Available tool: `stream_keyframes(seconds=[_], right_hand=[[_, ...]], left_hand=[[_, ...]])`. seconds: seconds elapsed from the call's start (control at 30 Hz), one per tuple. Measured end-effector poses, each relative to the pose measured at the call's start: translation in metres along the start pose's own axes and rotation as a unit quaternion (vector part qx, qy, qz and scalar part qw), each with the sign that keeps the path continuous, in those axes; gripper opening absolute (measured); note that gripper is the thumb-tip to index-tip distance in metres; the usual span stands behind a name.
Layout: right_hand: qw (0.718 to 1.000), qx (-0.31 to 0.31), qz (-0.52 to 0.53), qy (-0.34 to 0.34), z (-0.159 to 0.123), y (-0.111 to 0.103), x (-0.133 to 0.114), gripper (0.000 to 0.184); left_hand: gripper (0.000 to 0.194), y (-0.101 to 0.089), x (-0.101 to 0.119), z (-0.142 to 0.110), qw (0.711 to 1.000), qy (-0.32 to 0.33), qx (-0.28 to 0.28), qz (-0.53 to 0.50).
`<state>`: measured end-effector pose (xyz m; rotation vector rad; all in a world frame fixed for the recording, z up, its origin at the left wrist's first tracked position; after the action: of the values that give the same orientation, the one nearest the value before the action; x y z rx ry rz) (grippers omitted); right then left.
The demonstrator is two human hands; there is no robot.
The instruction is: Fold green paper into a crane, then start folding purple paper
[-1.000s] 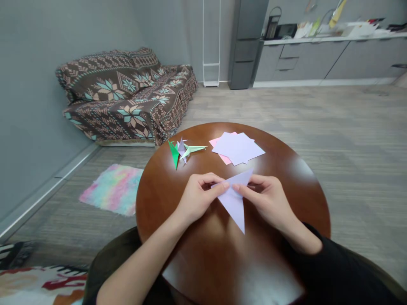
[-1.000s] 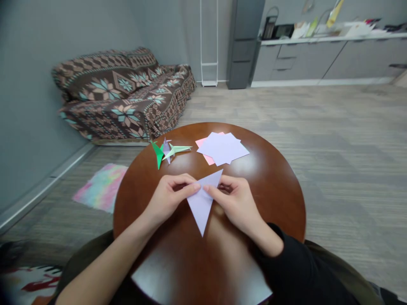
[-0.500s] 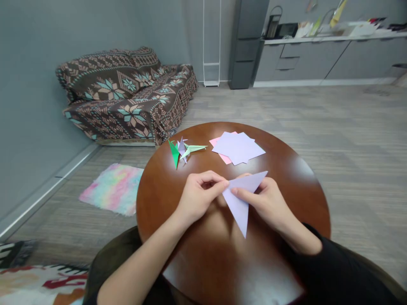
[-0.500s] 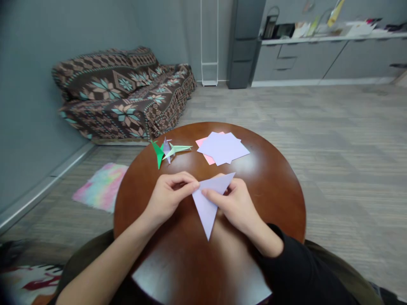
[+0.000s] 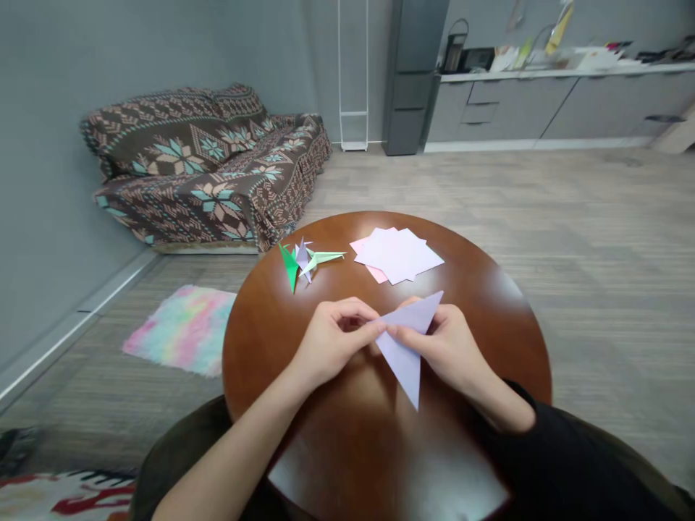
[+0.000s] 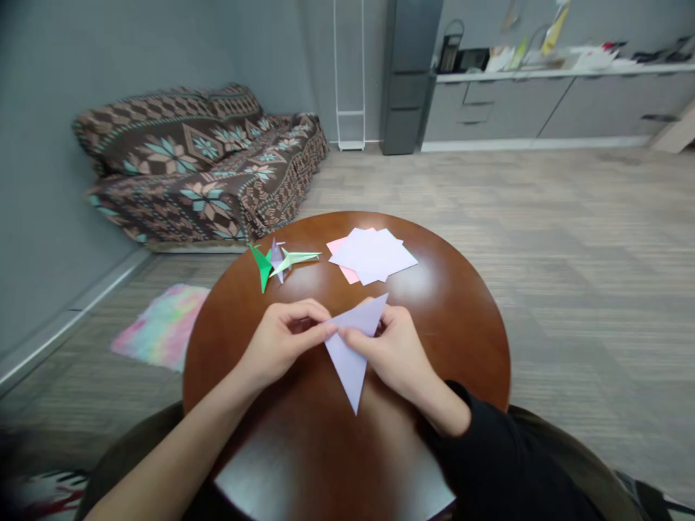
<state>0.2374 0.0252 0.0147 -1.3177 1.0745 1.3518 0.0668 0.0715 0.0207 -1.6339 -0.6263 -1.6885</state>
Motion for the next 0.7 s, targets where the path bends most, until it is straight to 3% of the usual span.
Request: stream_keyframes(seconds=[0.23,0.4,0.53,0.7], right_hand=[[0.999,-0.008,0.019,-0.029,0.001,-0.004,0.001,0.01],[0.989,-0.068,-0.109,-0.077,-0.003,0.0,-0.006,0.007],[0.976,-0.14,-0.158,-0.053,-0.005,0.012,-0.011,0.01],[0.976,-0.13,-0.166,-0.047,-0.005,0.016,-0.016,0.012]], left_hand=[[0.018,-0.008,0.001,0.002,1.0,0.0,0.011,0.02],[0.017,-0.001,0.01,0.0,0.997,0.012,-0.015,0.072],[0.012,0.005,0.015,-0.004,0.999,0.036,-0.015,0.023],[0.012,0.004,0.013,-0.005,0.999,0.031,0.004,-0.029]])
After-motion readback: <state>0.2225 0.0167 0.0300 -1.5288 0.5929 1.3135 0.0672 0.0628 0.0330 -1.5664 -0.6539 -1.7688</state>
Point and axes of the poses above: each hand's wrist, its own z-axis towards the middle knuckle, its own y-axis out of the palm, x = y × z, the point moved 3 cm from there along z, towards the middle knuckle, and after that the axes turned 12 degrees about -x, right-handed, at the moved point
